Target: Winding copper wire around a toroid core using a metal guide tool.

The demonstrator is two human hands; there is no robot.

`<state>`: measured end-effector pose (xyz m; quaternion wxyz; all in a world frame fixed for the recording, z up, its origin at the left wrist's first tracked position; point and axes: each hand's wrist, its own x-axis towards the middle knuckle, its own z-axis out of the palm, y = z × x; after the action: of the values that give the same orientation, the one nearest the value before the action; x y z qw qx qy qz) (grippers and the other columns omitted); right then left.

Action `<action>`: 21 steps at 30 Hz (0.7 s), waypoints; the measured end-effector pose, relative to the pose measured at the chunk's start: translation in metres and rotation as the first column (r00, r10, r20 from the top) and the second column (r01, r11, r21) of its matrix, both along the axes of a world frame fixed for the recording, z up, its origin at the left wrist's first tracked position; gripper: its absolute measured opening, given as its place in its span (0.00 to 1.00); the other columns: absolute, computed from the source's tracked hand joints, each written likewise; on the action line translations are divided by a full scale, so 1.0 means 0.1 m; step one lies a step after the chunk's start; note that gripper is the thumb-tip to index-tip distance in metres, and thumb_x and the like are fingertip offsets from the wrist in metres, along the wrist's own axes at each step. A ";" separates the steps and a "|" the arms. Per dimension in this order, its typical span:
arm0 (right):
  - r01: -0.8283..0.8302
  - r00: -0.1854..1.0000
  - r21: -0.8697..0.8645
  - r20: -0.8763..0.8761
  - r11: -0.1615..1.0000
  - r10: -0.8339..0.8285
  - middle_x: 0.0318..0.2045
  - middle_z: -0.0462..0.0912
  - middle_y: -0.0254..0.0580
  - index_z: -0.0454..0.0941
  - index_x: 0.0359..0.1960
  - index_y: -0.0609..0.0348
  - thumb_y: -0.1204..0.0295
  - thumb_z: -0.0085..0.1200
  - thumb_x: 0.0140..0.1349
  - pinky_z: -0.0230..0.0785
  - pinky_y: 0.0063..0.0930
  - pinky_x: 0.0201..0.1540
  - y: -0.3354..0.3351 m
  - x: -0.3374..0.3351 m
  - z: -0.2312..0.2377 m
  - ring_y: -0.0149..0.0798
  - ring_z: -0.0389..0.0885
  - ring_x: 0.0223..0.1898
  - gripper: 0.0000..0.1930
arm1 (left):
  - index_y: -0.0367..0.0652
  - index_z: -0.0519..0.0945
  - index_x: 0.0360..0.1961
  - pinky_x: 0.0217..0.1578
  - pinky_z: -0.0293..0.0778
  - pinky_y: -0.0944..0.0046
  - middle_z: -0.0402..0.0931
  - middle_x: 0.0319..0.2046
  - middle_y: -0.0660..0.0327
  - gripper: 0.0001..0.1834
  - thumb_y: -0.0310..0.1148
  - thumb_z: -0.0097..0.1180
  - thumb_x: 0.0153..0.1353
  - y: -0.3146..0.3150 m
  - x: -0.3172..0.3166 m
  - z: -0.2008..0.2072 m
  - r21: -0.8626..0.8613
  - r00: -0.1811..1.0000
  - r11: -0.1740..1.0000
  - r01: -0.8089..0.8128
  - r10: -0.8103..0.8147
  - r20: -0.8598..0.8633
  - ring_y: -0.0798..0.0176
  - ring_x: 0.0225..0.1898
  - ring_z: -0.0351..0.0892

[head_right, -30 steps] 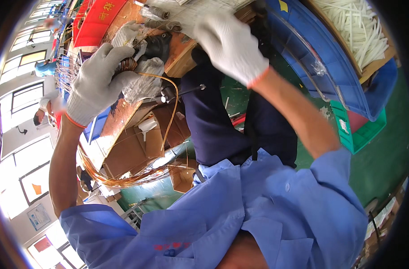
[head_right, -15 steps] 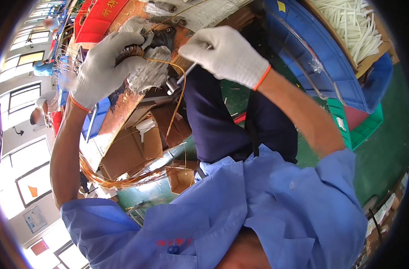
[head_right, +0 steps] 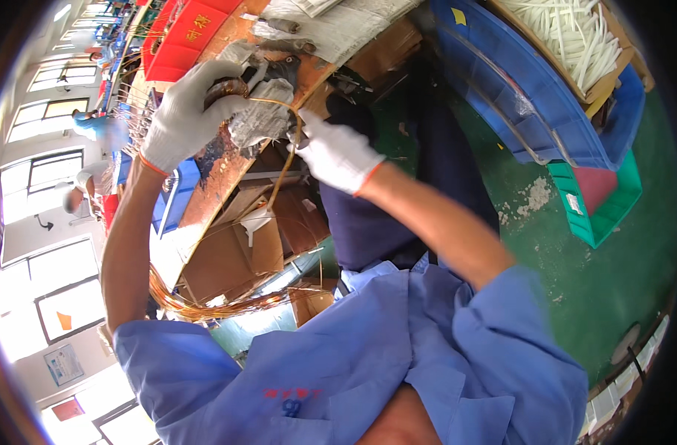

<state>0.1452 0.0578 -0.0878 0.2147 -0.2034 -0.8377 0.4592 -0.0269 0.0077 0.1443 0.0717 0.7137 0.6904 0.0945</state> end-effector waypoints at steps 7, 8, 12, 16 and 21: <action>0.055 0.913 0.348 -0.397 0.936 0.094 0.42 0.85 0.43 0.74 0.69 0.57 0.71 0.78 0.49 0.83 0.35 0.41 0.61 0.81 1.41 0.43 0.87 0.34 0.42 | 0.32 0.64 0.75 0.44 0.80 0.65 0.77 0.40 0.62 0.58 0.54 0.80 0.52 -1.16 0.19 0.57 0.327 0.940 0.884 -0.334 0.284 0.191 0.69 0.40 0.81; -0.058 0.868 0.276 -0.462 0.959 0.185 0.42 0.86 0.41 0.68 0.74 0.54 0.72 0.78 0.48 0.83 0.36 0.39 0.39 0.80 1.64 0.43 0.88 0.34 0.48 | 0.31 0.64 0.75 0.45 0.80 0.65 0.77 0.40 0.61 0.62 0.61 0.77 0.49 -1.24 0.37 0.59 0.333 0.914 0.856 -0.395 0.331 0.233 0.68 0.41 0.81; -0.418 0.750 0.498 -0.283 0.760 0.598 0.35 0.83 0.37 0.78 0.54 0.50 0.64 0.66 0.63 0.81 0.36 0.31 -0.20 0.62 2.10 0.47 0.88 0.32 0.19 | 0.28 0.67 0.74 0.53 0.77 0.63 0.79 0.48 0.56 0.63 0.67 0.75 0.50 -1.52 0.79 0.27 0.264 0.827 0.793 -0.549 0.468 0.313 0.65 0.49 0.79; -0.562 0.680 -0.198 -0.663 0.803 0.312 0.24 0.85 0.48 0.86 0.33 0.61 0.65 0.59 0.72 0.76 0.31 0.21 -0.29 0.56 1.59 0.33 0.85 0.23 0.13 | 0.28 0.77 0.63 0.56 0.78 0.63 0.82 0.53 0.56 0.50 0.61 0.78 0.52 -1.62 1.02 -0.29 -0.005 0.559 0.822 -0.570 0.393 0.730 0.66 0.53 0.81; -0.547 0.826 -0.697 -0.540 0.463 0.163 0.30 0.83 0.37 0.82 0.49 0.69 0.51 0.49 0.80 0.66 0.18 0.17 0.46 0.79 1.54 0.23 0.76 0.20 0.27 | 0.31 0.81 0.55 0.49 0.81 0.64 0.85 0.42 0.60 0.42 0.56 0.81 0.52 -1.50 1.51 -0.82 -0.064 0.310 0.838 -0.542 0.270 0.912 0.68 0.43 0.85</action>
<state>0.2247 0.1041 0.0663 0.1546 0.0021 -0.4791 0.8640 0.1238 -0.1425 0.0621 0.3075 0.3540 0.6828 0.5603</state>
